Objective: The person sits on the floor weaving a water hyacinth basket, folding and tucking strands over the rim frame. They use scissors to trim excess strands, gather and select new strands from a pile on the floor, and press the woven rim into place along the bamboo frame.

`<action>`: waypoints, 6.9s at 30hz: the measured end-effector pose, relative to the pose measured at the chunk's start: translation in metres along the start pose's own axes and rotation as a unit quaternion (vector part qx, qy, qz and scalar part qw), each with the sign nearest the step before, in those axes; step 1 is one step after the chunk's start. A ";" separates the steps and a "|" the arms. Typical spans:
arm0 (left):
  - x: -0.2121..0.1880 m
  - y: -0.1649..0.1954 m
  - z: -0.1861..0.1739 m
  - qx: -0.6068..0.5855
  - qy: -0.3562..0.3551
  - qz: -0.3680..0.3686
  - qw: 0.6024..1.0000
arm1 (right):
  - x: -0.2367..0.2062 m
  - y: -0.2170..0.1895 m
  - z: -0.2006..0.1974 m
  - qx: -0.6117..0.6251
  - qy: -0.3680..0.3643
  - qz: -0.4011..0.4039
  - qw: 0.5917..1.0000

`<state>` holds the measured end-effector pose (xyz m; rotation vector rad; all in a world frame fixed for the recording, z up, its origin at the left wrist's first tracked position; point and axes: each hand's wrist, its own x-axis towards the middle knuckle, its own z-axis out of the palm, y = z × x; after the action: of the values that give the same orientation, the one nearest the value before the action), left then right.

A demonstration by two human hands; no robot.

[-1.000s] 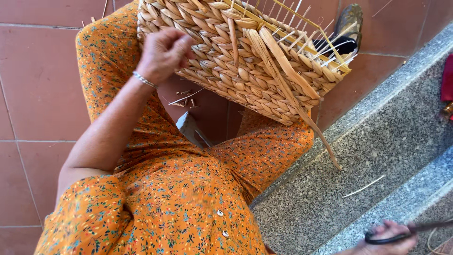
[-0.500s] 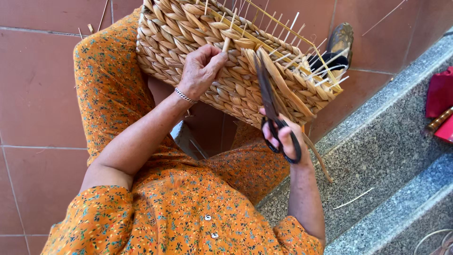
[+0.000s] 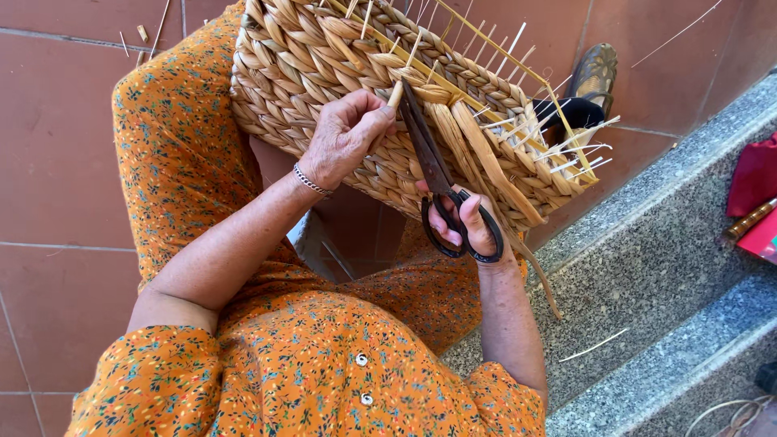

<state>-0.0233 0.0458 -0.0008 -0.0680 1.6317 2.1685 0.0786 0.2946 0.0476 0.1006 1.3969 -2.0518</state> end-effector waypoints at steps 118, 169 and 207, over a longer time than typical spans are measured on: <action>0.008 0.021 -0.053 0.003 0.124 0.049 0.991 | 0.102 0.007 0.057 -0.106 0.023 -0.018 0.994; -0.112 -0.022 -0.067 0.555 -0.104 0.077 0.822 | -0.032 0.056 0.030 -0.188 0.111 -0.055 0.974; 0.092 0.088 -0.124 0.479 -0.117 0.175 0.852 | 0.063 0.019 0.110 -0.176 0.184 -0.100 0.962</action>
<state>-0.1648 -0.0609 0.0137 0.8018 2.4889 1.2366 0.0705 0.1667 0.0542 0.2051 2.0571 -1.9740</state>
